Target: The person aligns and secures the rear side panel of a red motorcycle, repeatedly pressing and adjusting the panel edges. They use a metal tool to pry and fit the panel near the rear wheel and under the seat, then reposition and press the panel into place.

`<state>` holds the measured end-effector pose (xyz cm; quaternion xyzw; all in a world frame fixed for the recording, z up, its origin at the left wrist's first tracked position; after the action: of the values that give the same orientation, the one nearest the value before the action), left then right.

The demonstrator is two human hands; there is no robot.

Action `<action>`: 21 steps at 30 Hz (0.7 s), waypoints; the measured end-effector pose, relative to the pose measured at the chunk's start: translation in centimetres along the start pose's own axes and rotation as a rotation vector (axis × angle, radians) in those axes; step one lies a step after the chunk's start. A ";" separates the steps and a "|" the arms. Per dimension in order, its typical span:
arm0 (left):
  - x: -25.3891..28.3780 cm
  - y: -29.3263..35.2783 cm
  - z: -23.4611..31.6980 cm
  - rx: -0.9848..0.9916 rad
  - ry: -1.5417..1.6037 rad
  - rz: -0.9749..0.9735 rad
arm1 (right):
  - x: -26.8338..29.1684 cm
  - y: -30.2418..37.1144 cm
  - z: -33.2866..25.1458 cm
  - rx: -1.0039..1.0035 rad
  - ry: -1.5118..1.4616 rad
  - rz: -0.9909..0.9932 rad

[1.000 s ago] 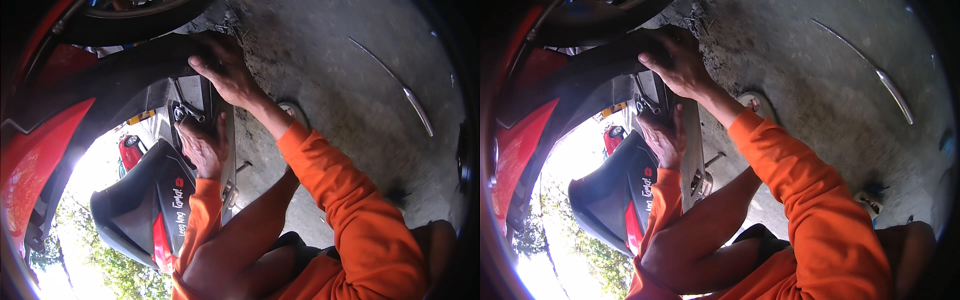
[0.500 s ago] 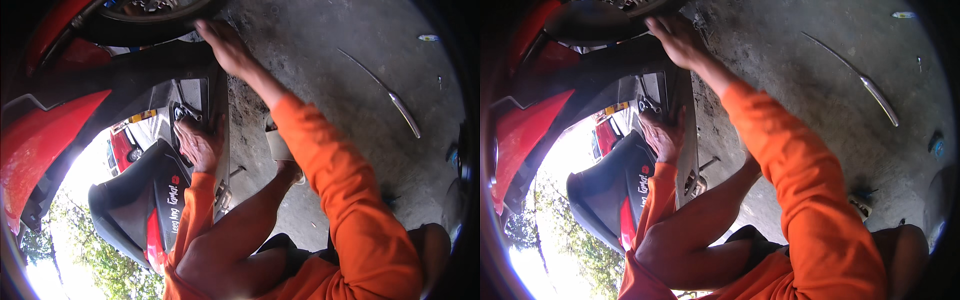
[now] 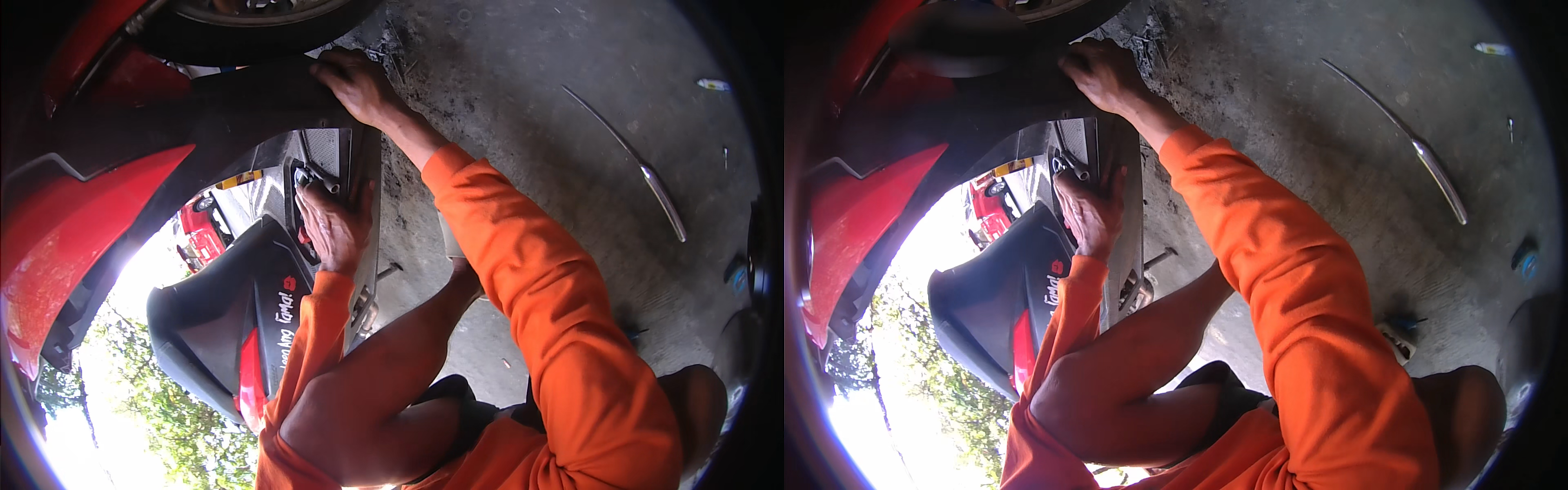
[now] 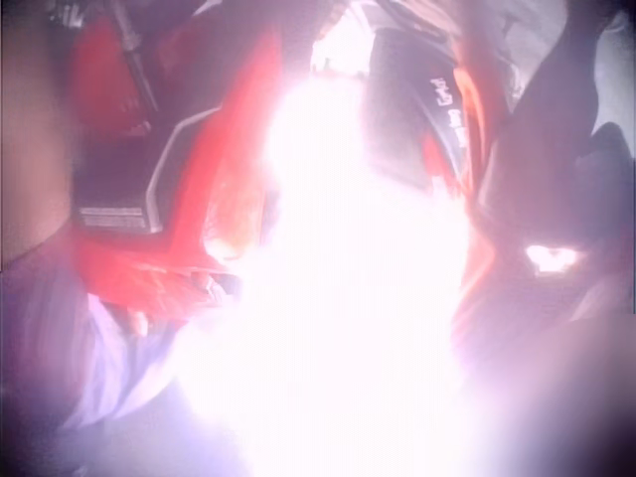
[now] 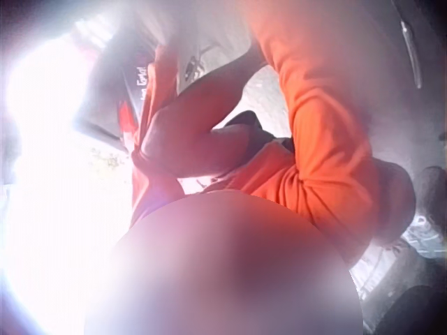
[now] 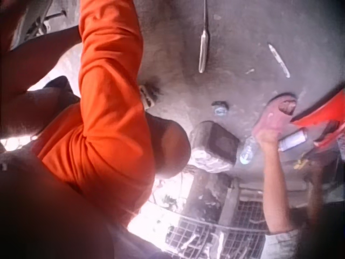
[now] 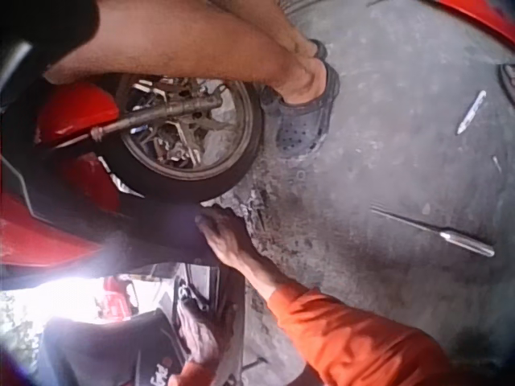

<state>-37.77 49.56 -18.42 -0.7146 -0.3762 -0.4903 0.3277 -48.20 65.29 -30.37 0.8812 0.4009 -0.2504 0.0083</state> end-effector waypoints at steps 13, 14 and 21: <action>0.1 0.0 0.0 0.090 0.114 -0.053 | 2.1 1.7 1.3 -0.245 0.346 0.152; 0.2 0.0 0.0 0.091 0.118 -0.047 | 2.2 1.9 1.8 -0.448 -0.019 0.147; 0.2 0.0 0.1 0.042 0.108 -0.048 | 0.3 3.8 0.8 -0.923 -0.998 0.104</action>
<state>-37.67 49.65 -18.24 -0.6710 -0.3851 -0.5279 0.3504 -45.72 62.75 -31.92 0.5847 0.3720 -0.4294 0.5792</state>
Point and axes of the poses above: each hand's wrist, its own y-axis away from the middle knuckle, its own x-axis out of the back of the hand, z = x × y, the point moved 2 cm from there along -y, towards the middle knuckle, and after that the axes turned 5 degrees about x, right-handed, at the moved point
